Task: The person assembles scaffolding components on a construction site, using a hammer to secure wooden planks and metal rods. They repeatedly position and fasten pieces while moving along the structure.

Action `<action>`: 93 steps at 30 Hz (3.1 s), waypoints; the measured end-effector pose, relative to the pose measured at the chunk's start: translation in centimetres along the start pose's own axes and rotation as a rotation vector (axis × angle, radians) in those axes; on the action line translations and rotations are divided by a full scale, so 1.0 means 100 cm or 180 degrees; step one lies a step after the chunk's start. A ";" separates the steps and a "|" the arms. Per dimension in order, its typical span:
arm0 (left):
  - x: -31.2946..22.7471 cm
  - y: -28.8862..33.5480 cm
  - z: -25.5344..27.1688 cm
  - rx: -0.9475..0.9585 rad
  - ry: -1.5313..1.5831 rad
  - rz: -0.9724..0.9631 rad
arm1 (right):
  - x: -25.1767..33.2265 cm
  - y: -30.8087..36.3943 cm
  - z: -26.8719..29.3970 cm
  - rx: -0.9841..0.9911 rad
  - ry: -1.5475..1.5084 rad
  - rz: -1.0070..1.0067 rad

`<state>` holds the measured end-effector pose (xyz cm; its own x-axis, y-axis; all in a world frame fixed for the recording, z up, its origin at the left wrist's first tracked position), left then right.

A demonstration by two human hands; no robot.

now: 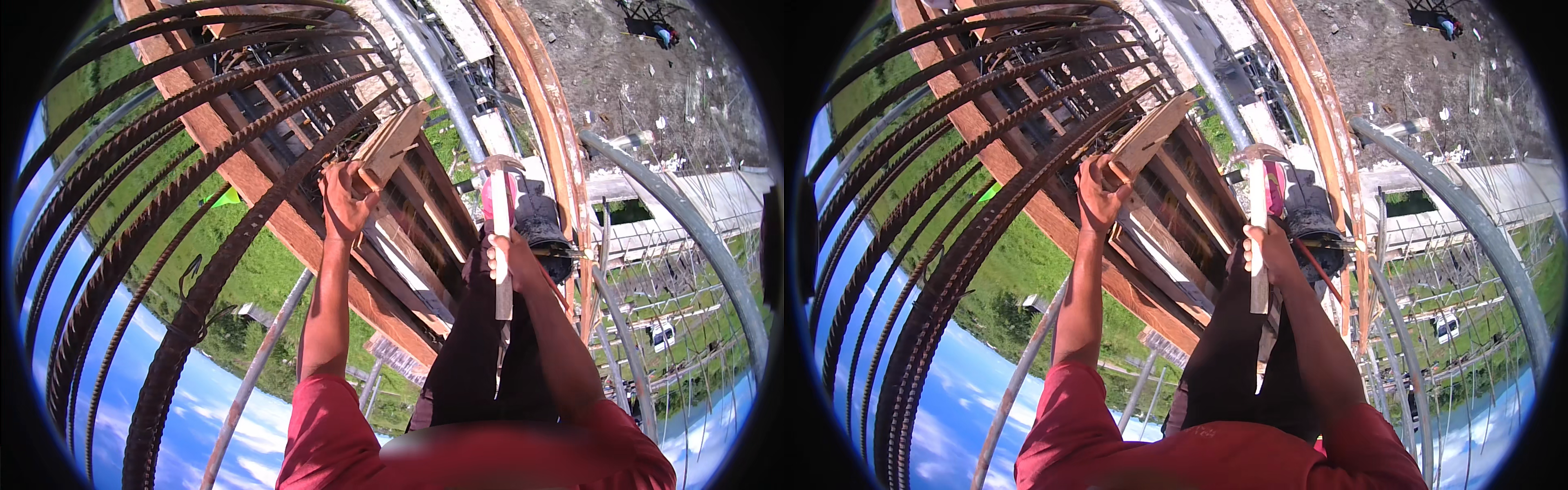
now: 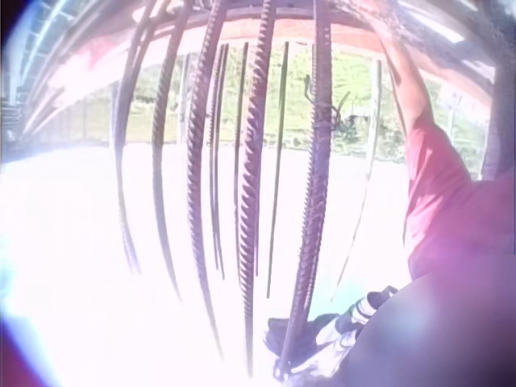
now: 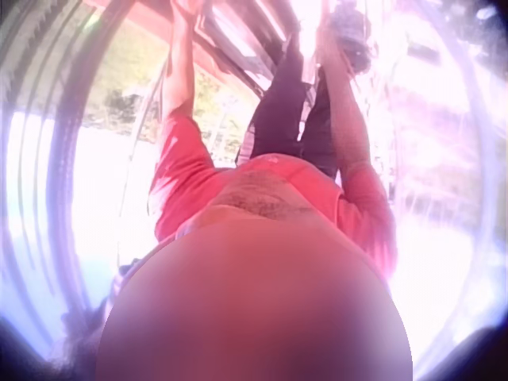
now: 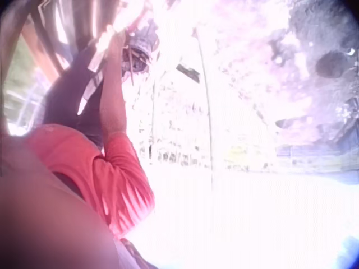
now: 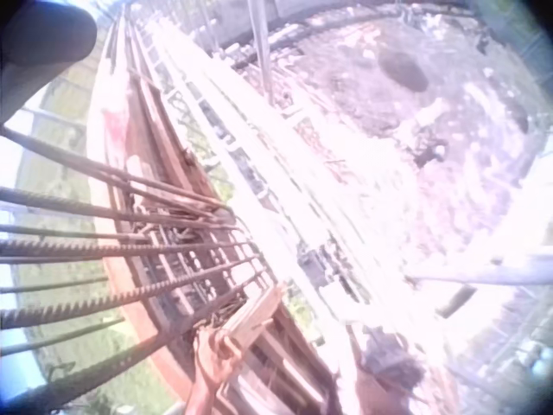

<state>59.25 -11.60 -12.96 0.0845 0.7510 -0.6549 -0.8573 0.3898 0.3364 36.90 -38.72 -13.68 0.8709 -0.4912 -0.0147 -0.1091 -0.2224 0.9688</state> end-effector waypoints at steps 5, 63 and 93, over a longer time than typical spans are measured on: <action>-0.002 0.000 0.000 -0.0052 -0.0045 0.0004 | 0.013 -0.041 -0.082 0.0538 -0.1074 -0.0440; 0.035 -0.024 -0.005 -0.0209 -0.2018 0.0590 | -0.225 -0.104 0.366 -0.2580 0.1558 0.1202; 0.103 -0.065 0.010 -0.0134 -0.2598 -0.0116 | -0.183 -0.040 0.302 -0.0679 0.2785 0.1294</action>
<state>66.22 -5.91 -21.21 0.4419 0.8962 0.0395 -0.8639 0.4133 0.2879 6.95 -54.27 -24.71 0.8428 0.3185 0.4338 -0.4646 0.0239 0.8852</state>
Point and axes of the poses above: each hand's wrist, its own y-axis away from the middle knuckle, its own z-axis out of the back of the hand, x = y × z, the point moved 1 cm from there along -y, towards the middle knuckle, and after that the axes turned 12 degrees about y, right-handed, at the moved point
